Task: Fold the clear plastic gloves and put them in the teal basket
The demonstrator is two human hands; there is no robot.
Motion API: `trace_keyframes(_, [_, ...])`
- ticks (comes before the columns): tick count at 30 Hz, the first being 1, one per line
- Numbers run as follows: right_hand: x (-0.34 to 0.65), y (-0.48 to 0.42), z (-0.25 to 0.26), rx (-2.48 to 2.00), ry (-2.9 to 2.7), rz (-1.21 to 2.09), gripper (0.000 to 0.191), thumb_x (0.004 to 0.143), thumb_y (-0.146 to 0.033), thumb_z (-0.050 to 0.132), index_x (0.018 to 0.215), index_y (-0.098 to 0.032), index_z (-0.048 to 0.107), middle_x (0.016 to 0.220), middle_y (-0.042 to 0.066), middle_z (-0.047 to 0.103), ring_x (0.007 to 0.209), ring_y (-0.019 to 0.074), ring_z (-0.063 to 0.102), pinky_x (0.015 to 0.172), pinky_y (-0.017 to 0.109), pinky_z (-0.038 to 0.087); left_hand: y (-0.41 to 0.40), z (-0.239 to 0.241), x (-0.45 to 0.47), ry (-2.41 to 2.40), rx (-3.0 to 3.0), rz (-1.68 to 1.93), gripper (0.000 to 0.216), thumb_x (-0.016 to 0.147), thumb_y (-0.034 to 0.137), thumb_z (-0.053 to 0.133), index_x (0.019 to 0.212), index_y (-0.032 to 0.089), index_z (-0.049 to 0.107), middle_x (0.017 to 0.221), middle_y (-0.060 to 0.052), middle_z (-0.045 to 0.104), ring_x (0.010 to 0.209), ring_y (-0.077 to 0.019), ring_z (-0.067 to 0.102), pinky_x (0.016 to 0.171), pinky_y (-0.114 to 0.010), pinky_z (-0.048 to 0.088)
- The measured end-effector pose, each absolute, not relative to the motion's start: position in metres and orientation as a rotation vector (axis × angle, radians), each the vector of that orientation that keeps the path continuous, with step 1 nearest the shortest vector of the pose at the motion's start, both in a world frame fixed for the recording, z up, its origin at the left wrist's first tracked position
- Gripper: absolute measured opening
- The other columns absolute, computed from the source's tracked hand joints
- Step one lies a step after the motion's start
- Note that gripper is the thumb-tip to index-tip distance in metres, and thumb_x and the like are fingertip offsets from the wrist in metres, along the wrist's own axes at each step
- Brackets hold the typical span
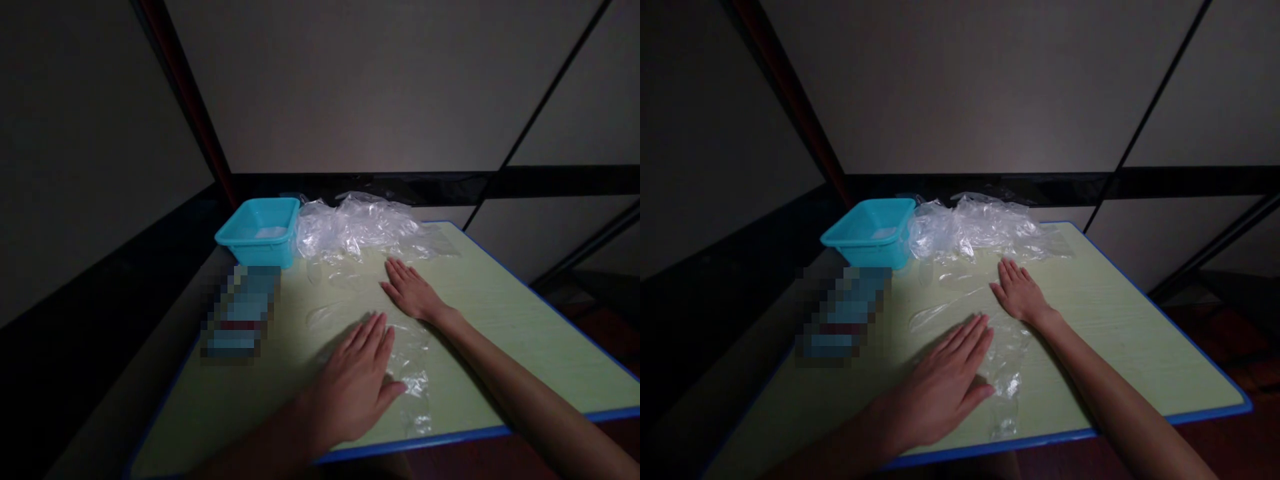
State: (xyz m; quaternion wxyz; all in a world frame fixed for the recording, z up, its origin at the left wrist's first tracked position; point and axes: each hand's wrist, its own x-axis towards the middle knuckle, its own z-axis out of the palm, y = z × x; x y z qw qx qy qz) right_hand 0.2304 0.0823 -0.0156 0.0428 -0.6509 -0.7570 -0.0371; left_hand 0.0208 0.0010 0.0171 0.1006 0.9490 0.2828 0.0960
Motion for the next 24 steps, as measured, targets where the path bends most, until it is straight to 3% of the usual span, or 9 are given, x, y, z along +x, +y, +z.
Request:
trace_keyframes(4, [0.231,0.083,-0.016,-1.990,-2.317,-0.106,0.063,0.091,-0.043,0.018,0.137,0.000,0.027,0.144,0.017,0.022,0.133,0.0255,0.018,0.106,0.040,0.021,-0.005,0.010,0.003,0.853,2.786,0.227,0.059,0.086,0.043,0.047,0.137,0.020,0.027,0.147,-0.007,0.017,0.134,-0.0231,0.011,0.108,-0.042,0.020])
trace_keyframes(10, [0.231,0.083,-0.018,-1.986,-2.295,-0.112,0.063,0.091,-0.044,0.019,0.137,-0.001,0.028,0.144,0.016,0.023,0.133,0.0242,0.018,0.106,0.039,0.020,-0.018,0.001,-0.030,0.957,2.755,0.271,0.071,0.080,0.027,0.058,0.139,0.021,0.019,0.146,-0.007,0.018,0.133,-0.0251,0.017,0.104,-0.045,0.029])
trace_keyframes(16, [0.230,0.083,-0.018,-2.014,-2.260,-0.116,0.063,0.091,-0.044,0.018,0.137,-0.002,0.028,0.144,0.016,0.022,0.133,0.0244,0.017,0.106,0.039,0.020,-0.021,0.001,-0.044,1.016,2.784,0.438,0.072,0.079,0.020,0.056,0.139,0.016,0.018,0.145,-0.012,0.021,0.132,-0.0281,0.021,0.101,-0.050,0.032])
trace_keyframes(20, [0.230,0.083,-0.019,-2.037,-2.235,-0.109,0.062,0.091,-0.042,0.020,0.136,0.000,0.028,0.144,0.017,0.022,0.133,0.0262,0.017,0.106,0.041,0.020,-0.023,0.006,-0.022,0.985,2.778,0.512,0.061,0.076,0.016,0.060,0.132,0.015,0.034,0.136,-0.012,0.040,0.123,-0.0261,0.039,0.098,-0.045,0.039])
trace_keyframes(24, [0.230,0.082,-0.018,-2.047,-2.228,-0.113,0.062,0.091,-0.042,0.021,0.136,0.000,0.028,0.144,0.017,0.023,0.133,0.0259,0.017,0.106,0.041,0.020,-0.024,0.006,0.007,1.129,2.741,0.600,0.038,0.074,0.011,0.062,0.111,0.014,0.053,0.109,-0.009,0.062,0.098,-0.0248,0.057,0.084,-0.041,0.050])
